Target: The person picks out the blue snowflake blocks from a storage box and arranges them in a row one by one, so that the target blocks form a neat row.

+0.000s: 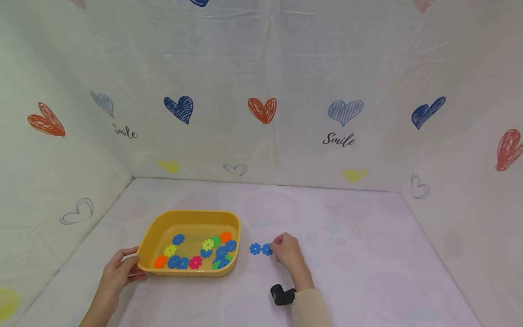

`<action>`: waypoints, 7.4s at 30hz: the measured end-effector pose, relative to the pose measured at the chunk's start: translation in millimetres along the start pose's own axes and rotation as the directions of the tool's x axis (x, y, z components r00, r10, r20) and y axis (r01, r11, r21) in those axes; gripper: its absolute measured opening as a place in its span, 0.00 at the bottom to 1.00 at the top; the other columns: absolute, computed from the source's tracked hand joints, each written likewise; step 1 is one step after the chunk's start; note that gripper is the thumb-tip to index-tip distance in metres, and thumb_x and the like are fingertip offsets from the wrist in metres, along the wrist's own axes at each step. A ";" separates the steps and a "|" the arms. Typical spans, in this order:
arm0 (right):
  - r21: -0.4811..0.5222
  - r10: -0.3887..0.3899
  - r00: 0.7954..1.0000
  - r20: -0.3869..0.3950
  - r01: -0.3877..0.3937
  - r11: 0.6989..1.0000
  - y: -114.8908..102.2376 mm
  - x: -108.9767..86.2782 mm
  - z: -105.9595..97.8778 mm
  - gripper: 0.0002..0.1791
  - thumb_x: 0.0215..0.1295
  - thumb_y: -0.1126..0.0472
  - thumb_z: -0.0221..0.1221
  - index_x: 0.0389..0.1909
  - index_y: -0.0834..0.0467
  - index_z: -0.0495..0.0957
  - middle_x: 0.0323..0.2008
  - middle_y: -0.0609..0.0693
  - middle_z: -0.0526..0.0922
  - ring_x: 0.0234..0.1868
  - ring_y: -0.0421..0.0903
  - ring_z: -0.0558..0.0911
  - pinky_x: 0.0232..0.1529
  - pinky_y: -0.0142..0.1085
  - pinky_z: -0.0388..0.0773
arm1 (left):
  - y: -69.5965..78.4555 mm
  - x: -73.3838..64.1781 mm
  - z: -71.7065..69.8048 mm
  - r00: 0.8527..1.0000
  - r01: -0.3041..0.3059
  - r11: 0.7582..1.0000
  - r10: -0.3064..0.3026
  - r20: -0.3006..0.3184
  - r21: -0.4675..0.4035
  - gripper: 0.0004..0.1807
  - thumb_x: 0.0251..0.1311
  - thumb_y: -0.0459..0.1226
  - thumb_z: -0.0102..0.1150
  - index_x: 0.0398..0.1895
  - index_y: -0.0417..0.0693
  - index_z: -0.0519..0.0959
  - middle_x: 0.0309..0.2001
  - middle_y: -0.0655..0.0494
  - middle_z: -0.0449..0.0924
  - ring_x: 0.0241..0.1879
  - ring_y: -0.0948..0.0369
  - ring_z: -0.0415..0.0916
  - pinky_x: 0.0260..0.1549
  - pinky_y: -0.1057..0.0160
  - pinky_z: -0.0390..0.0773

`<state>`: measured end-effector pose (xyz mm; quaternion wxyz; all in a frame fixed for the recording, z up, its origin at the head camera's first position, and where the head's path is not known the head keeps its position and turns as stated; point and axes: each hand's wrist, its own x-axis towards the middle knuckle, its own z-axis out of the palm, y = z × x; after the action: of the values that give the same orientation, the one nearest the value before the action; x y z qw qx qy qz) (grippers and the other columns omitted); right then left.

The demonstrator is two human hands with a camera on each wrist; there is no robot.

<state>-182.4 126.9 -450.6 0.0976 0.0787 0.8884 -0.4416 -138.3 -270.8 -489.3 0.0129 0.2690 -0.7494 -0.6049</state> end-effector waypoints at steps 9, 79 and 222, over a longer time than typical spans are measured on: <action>0.049 -0.186 0.979 -0.077 0.190 0.981 -22.7 -16.5 -3.4 0.14 0.60 0.60 0.59 0.44 0.64 0.76 0.38 0.54 0.82 0.41 0.49 0.80 0.44 0.42 0.80 | 7.0 -5.8 1.1 1.000 0.001 1.000 -0.001 0.006 0.000 0.19 0.64 0.39 0.45 0.58 0.44 0.64 0.23 0.65 0.78 0.22 0.62 0.78 0.26 0.66 0.82; -0.291 -0.177 0.923 0.341 0.282 0.914 -101.8 -2.4 104.3 0.07 0.52 0.71 0.62 0.32 0.60 0.76 0.31 0.49 0.70 0.37 0.46 0.68 0.45 0.39 0.74 | 42.4 -40.6 0.4 0.999 -0.004 0.999 0.001 0.047 0.050 0.22 0.64 0.37 0.43 0.59 0.38 0.61 0.25 0.64 0.78 0.22 0.64 0.76 0.26 0.70 0.80; -0.049 0.047 0.997 -0.066 -0.050 0.998 33.3 7.1 -11.4 0.07 0.59 0.63 0.60 0.25 0.62 0.74 0.14 0.49 0.72 0.14 0.40 0.70 0.18 0.30 0.69 | 0.5 -0.4 -0.1 1.000 -0.026 0.999 0.025 0.019 0.047 0.22 0.63 0.39 0.44 0.59 0.43 0.62 0.24 0.60 0.76 0.22 0.60 0.78 0.27 0.65 0.82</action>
<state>-183.0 156.3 -471.2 0.0814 0.1122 0.8999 -0.4134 -138.1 -270.7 -488.7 0.0072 0.2540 -0.7668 -0.5894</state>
